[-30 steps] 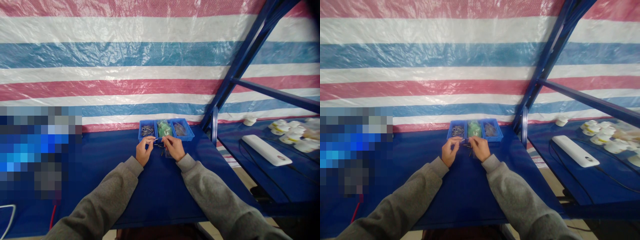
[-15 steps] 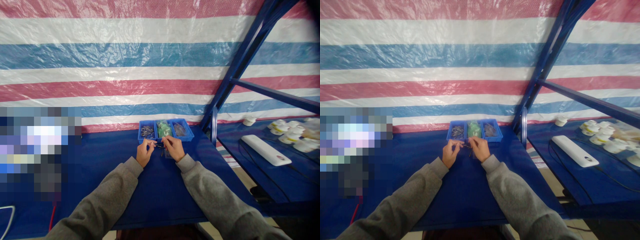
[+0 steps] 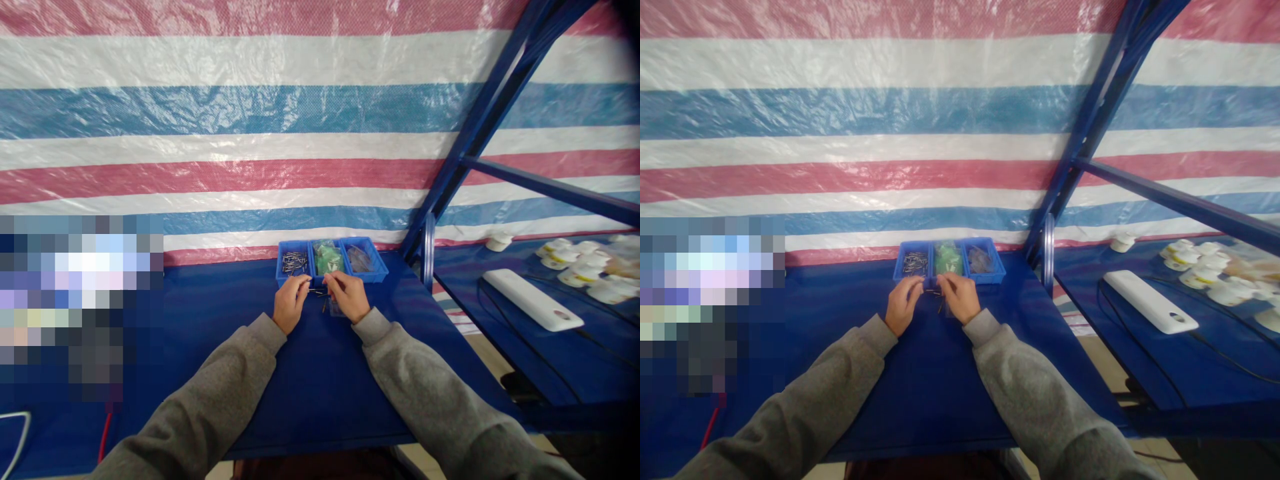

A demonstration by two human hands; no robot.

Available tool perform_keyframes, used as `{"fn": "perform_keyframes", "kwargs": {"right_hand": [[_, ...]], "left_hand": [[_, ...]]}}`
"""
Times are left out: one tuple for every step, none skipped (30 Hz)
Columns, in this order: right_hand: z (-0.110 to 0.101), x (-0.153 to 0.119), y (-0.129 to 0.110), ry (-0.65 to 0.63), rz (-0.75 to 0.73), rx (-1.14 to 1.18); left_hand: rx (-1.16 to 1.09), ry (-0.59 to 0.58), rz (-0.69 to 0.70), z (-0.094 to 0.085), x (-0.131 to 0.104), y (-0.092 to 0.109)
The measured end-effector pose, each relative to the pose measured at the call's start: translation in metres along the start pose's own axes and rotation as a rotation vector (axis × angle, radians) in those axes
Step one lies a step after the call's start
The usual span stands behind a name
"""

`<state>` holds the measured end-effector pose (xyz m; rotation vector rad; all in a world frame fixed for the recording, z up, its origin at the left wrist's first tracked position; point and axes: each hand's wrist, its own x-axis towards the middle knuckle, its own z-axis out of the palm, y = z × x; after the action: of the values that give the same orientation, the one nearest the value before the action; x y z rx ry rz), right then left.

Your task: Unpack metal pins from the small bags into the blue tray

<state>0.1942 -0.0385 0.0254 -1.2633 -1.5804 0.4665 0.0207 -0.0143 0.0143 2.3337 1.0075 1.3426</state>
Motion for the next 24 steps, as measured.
{"fn": "perform_keyframes", "kwargs": {"right_hand": [[0.0,0.0,0.0003,0.003,0.002,-0.002],[0.0001,0.0,0.0005,0.007,0.002,-0.006],[0.0001,0.0,0.0007,0.008,0.002,-0.01],[0.0002,0.0,0.0008,0.009,-0.001,-0.013],[0.0001,0.0001,0.0008,0.01,-0.004,-0.017],[0.0001,0.0002,0.0007,0.012,-0.007,-0.021],[0.0,0.0003,0.0006,0.016,-0.01,-0.026],[-0.0002,0.0004,0.0005,0.02,-0.011,-0.032],[-0.0004,0.0006,0.0004,0.025,-0.013,-0.039],[-0.0006,0.0007,0.0005,0.027,-0.014,-0.045],[-0.0008,0.0008,0.0008,0.029,-0.016,-0.05],[-0.0009,0.0008,0.0012,0.032,-0.019,-0.054],[-0.0009,0.0008,0.0018,0.035,-0.022,-0.058],[-0.0009,0.0007,0.0024,0.04,-0.024,-0.06],[-0.0007,0.0006,0.0031,0.044,-0.026,-0.062],[-0.0005,0.0006,0.0037,0.047,-0.027,-0.064],[-0.0003,0.0005,0.0042,0.047,-0.027,-0.065],[-0.0002,0.0004,0.0046,0.045,-0.027,-0.066],[-0.0001,0.0004,0.0047,0.042,-0.027,-0.067],[0.0,0.0004,0.0047,0.039,-0.029,-0.07],[-0.0001,0.0004,0.0046,0.037,-0.032,-0.073],[-0.0001,0.0004,0.0044,0.038,-0.035,-0.075],[-0.0002,0.0004,0.0043,0.037,-0.037,-0.077],[-0.0003,0.0004,0.0042,0.039,-0.039,-0.077]], "left_hand": [[0.014,-0.002,0.015,-0.0006,0.0005,0.0003],[0.026,-0.004,0.032,-0.0011,0.001,0.0005],[0.036,-0.008,0.05,-0.0016,0.0015,0.0004],[0.043,-0.014,0.066,-0.002,0.002,0.0002],[0.047,-0.021,0.08,-0.0024,0.0024,-0.0001],[0.048,-0.025,0.089,-0.0026,0.0027,-0.0004],[0.043,-0.023,0.091,-0.0027,0.0029,-0.0007],[0.034,-0.012,0.088,-0.0027,0.003,-0.0009],[0.021,0.009,0.081,-0.0027,0.003,-0.001],[0.008,0.032,0.072,-0.0026,0.0028,-0.0011],[-0.005,0.055,0.064,-0.0025,0.0026,-0.0011],[-0.014,0.077,0.054,-0.0024,0.0024,-0.0011],[-0.02,0.099,0.044,-0.0022,0.0021,-0.0012],[-0.024,0.117,0.033,-0.002,0.0019,-0.0014],[-0.027,0.136,0.022,-0.0017,0.0018,-0.0018],[-0.028,0.153,0.011,-0.0015,0.0018,-0.0023],[-0.03,0.17,0.0,-0.0012,0.0018,-0.0028],[-0.033,0.184,-0.008,-0.0009,0.002,-0.0033],[-0.037,0.196,-0.014,-0.0007,0.0023,-0.0037],[-0.042,0.204,-0.019,-0.0005,0.0025,-0.004],[-0.047,0.209,-0.02,-0.0004,0.0028,-0.0043],[-0.052,0.208,-0.018,-0.0003,0.003,-0.0044],[-0.056,0.203,-0.013,-0.0002,0.0032,-0.0045],[-0.06,0.195,-0.006,-0.0001,0.0032,-0.0046]]}}
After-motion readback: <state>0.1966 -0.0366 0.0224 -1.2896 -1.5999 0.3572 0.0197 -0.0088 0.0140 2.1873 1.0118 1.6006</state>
